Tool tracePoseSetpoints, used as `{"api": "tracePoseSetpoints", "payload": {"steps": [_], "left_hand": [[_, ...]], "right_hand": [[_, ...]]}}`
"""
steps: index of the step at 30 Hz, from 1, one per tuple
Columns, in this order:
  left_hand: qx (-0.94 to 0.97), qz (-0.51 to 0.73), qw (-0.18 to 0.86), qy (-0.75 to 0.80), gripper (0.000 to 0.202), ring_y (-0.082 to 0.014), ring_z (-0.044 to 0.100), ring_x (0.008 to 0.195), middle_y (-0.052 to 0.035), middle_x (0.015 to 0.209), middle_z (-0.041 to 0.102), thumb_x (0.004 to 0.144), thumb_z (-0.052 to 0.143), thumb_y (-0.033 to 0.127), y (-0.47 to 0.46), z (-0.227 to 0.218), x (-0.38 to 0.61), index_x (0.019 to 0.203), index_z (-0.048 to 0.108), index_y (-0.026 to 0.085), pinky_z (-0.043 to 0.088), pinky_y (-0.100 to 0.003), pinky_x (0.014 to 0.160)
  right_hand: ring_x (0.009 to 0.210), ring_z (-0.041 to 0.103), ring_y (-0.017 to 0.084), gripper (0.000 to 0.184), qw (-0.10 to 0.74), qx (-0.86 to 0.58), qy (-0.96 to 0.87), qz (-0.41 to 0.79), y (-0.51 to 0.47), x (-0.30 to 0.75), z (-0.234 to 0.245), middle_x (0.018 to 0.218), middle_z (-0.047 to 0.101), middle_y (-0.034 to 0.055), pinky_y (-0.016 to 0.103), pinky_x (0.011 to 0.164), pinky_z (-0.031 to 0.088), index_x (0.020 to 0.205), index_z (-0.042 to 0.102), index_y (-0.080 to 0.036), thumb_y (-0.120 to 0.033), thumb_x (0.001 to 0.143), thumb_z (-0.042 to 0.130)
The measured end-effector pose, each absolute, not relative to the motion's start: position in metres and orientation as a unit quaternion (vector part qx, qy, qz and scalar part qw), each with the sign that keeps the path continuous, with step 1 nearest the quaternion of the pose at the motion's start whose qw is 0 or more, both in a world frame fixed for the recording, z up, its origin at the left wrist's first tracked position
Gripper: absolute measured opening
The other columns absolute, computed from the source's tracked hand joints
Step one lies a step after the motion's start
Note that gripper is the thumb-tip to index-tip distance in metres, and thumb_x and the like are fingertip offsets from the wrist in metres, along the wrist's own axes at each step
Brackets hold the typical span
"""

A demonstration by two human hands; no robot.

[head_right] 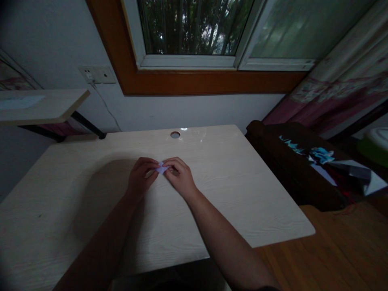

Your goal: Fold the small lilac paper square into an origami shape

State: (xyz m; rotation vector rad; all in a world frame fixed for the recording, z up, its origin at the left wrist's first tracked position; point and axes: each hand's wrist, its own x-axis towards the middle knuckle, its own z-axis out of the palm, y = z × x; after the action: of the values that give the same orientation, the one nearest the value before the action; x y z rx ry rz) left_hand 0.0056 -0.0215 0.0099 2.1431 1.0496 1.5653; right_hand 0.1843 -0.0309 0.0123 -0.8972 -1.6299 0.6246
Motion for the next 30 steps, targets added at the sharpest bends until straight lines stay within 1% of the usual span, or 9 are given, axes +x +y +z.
{"api": "tracePoseSetpoints", "payload": {"steps": [2,6,16,21,25,30], "left_hand": [[0.745,0.539,0.142,0.367,0.013,-0.0178,0.066,0.093,-0.0044,0.098,0.066,0.083,0.071,0.013,-0.0218,0.0103,0.0054,0.091,0.071,0.023,0.058,-0.036,0.086],[0.741,0.542,0.147,0.368,0.015,-0.0182,0.066,0.093,-0.0048,0.098,0.066,0.083,0.071,0.012,-0.0216,0.0092,0.0052,0.092,0.07,0.023,0.058,-0.035,0.085],[0.74,0.529,0.188,0.371,0.024,-0.0161,0.068,0.093,-0.0045,0.101,0.069,0.082,0.068,0.009,-0.021,0.0028,0.0039,0.102,0.065,0.022,0.059,-0.028,0.08],[0.74,0.525,0.187,0.376,0.023,-0.0161,0.069,0.092,-0.0042,0.099,0.07,0.082,0.067,0.008,-0.0215,0.0003,0.0035,0.1,0.065,0.022,0.059,-0.029,0.082],[0.737,0.527,0.187,0.38,0.02,-0.016,0.069,0.091,-0.0039,0.098,0.07,0.082,0.066,0.009,-0.0216,0.0008,0.0037,0.098,0.065,0.021,0.059,-0.029,0.082],[0.737,0.527,0.182,0.383,0.016,-0.0156,0.069,0.089,-0.0041,0.097,0.07,0.084,0.066,0.011,-0.0213,0.0018,0.0043,0.096,0.065,0.021,0.058,-0.029,0.081]], "right_hand": [[0.091,0.068,0.019,0.015,0.554,-0.379,-0.693,0.265,-0.0314,0.1843,0.0135,0.098,0.071,0.0056,0.034,0.079,0.056,0.095,0.07,-0.024,-0.013,0.087,0.063],[0.09,0.068,0.018,0.013,0.558,-0.38,-0.687,0.27,-0.0319,0.1844,0.0144,0.097,0.071,0.006,0.033,0.078,0.055,0.095,0.07,-0.024,-0.015,0.088,0.064],[0.091,0.066,0.017,0.017,0.564,-0.386,-0.662,0.309,-0.0297,0.1848,0.0087,0.098,0.069,0.0046,0.03,0.078,0.053,0.096,0.071,-0.024,-0.014,0.085,0.063],[0.089,0.065,0.017,0.018,0.562,-0.391,-0.654,0.323,-0.0304,0.1844,0.0069,0.099,0.068,0.0041,0.03,0.077,0.052,0.099,0.071,-0.025,-0.015,0.085,0.063],[0.088,0.065,0.017,0.014,0.561,-0.39,-0.655,0.322,-0.0301,0.1844,0.0082,0.098,0.068,0.004,0.03,0.077,0.052,0.096,0.071,-0.024,-0.016,0.085,0.064],[0.089,0.065,0.017,0.01,0.558,-0.388,-0.66,0.32,-0.0308,0.1848,0.011,0.098,0.069,0.0049,0.03,0.076,0.052,0.095,0.071,-0.024,-0.02,0.088,0.066]]}}
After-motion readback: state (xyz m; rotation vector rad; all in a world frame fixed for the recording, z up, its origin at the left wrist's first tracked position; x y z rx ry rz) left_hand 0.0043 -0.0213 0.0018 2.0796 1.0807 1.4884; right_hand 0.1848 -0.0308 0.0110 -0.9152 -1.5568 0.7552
